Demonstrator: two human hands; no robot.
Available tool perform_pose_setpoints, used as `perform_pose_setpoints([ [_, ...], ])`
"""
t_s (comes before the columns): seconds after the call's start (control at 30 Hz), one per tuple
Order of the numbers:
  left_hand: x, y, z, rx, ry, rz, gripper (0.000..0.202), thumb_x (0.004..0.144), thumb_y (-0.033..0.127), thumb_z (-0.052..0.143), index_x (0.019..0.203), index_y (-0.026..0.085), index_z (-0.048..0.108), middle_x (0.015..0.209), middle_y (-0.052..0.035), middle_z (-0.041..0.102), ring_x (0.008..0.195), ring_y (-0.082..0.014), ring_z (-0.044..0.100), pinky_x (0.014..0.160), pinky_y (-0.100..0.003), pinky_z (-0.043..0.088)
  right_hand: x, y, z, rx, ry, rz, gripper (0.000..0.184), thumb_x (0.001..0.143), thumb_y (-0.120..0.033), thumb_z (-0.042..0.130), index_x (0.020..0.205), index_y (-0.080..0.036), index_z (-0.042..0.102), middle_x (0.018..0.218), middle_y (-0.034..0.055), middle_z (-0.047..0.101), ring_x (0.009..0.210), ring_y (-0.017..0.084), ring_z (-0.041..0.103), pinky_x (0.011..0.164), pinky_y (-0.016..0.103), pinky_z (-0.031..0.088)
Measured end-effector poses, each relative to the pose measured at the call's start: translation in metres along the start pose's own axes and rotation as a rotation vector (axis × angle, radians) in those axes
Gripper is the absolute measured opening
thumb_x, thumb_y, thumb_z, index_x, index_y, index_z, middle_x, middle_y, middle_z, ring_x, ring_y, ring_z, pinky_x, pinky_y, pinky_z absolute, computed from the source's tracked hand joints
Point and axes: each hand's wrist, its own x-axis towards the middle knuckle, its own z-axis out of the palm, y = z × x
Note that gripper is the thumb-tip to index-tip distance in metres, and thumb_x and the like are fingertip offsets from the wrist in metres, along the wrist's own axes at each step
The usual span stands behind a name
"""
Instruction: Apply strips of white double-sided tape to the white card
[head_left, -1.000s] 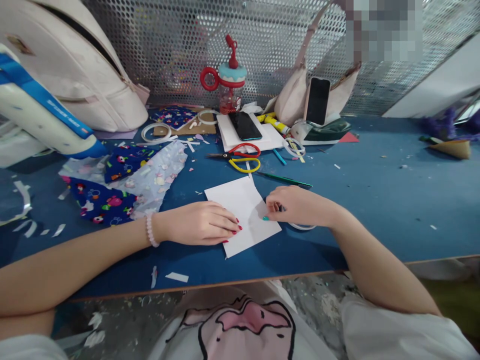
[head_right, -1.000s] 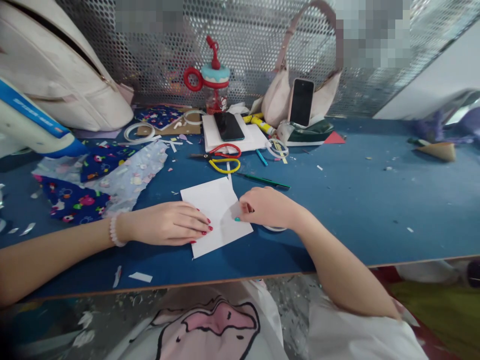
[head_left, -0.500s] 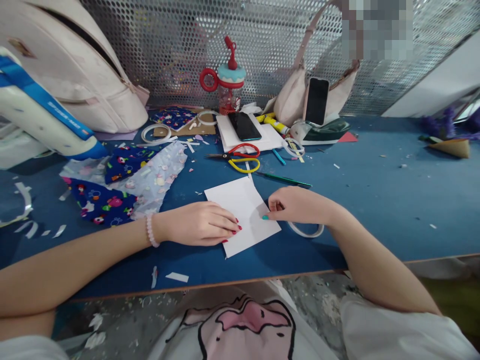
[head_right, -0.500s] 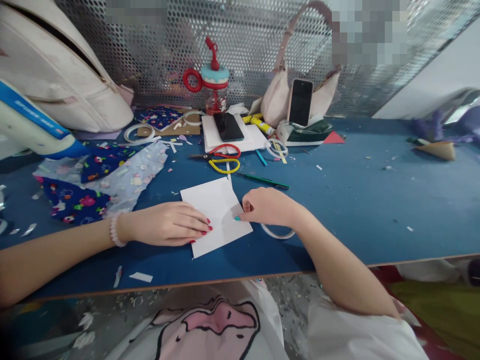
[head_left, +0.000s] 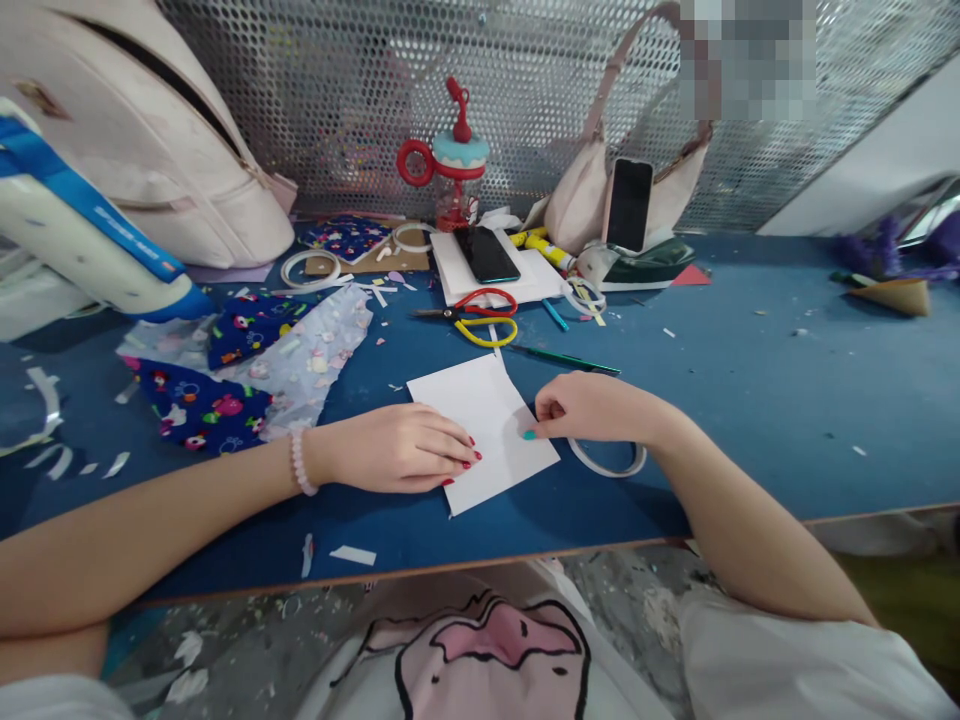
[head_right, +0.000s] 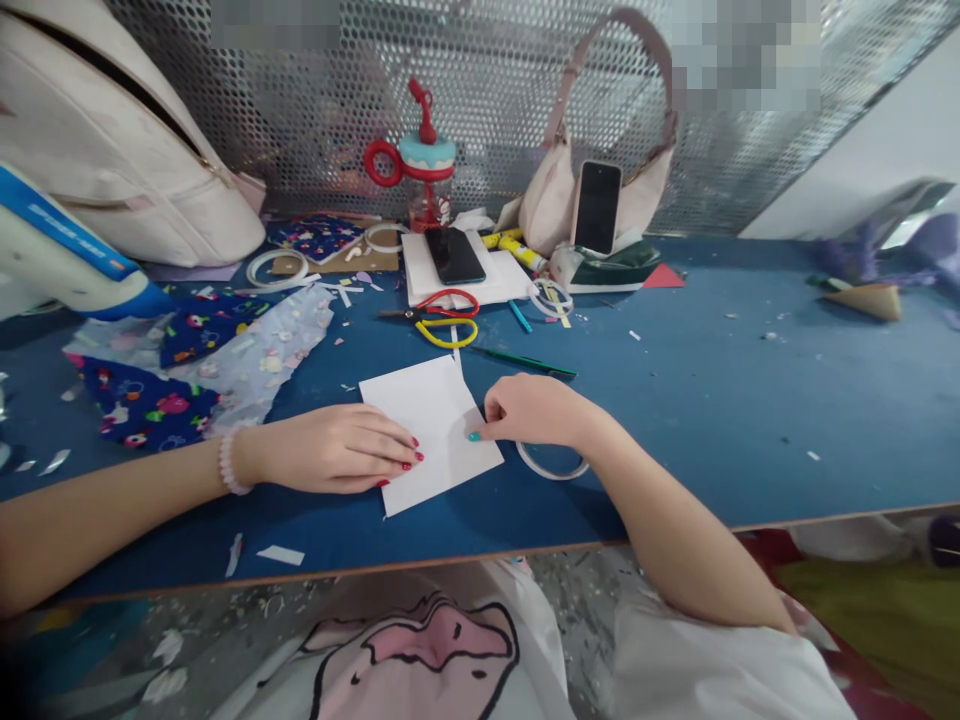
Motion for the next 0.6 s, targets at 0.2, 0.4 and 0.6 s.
perform_pose_setpoints([
  [0.2,0.0,0.0,0.0,0.016,0.013,0.026,0.029,0.101,0.017,0.044,0.111,0.017,0.072,0.119,-0.0085,0.071,0.115,-0.0215,0.065,0.101,-0.033,0.048,-0.001,-0.003,0.0,-0.041,0.019,0.011,0.03,0.084,-0.044,0.062,0.067,-0.019,0.059,0.074,0.001,0.067,0.066,0.016,0.055,0.057,0.027,0.031],
  [0.4,0.001,0.0,-0.001,-0.012,0.0,0.005,0.03,0.101,0.018,0.045,0.113,0.02,0.072,0.12,-0.008,0.071,0.117,-0.0208,0.064,0.102,-0.032,0.047,-0.002,0.003,0.002,-0.101,0.098,0.001,0.026,0.086,-0.042,0.061,0.073,-0.02,0.06,0.083,0.0022,0.067,0.078,0.019,0.058,0.064,0.029,0.03],
  [0.6,0.0,-0.001,-0.001,0.043,0.02,0.048,0.03,0.102,0.018,0.042,0.11,0.017,0.071,0.12,-0.0076,0.071,0.114,-0.0213,0.065,0.097,-0.032,0.048,-0.001,0.012,0.003,-0.054,0.129,-0.094,0.022,0.084,-0.042,0.064,0.083,-0.02,0.061,0.092,0.0037,0.066,0.088,0.021,0.057,0.069,0.029,0.033],
])
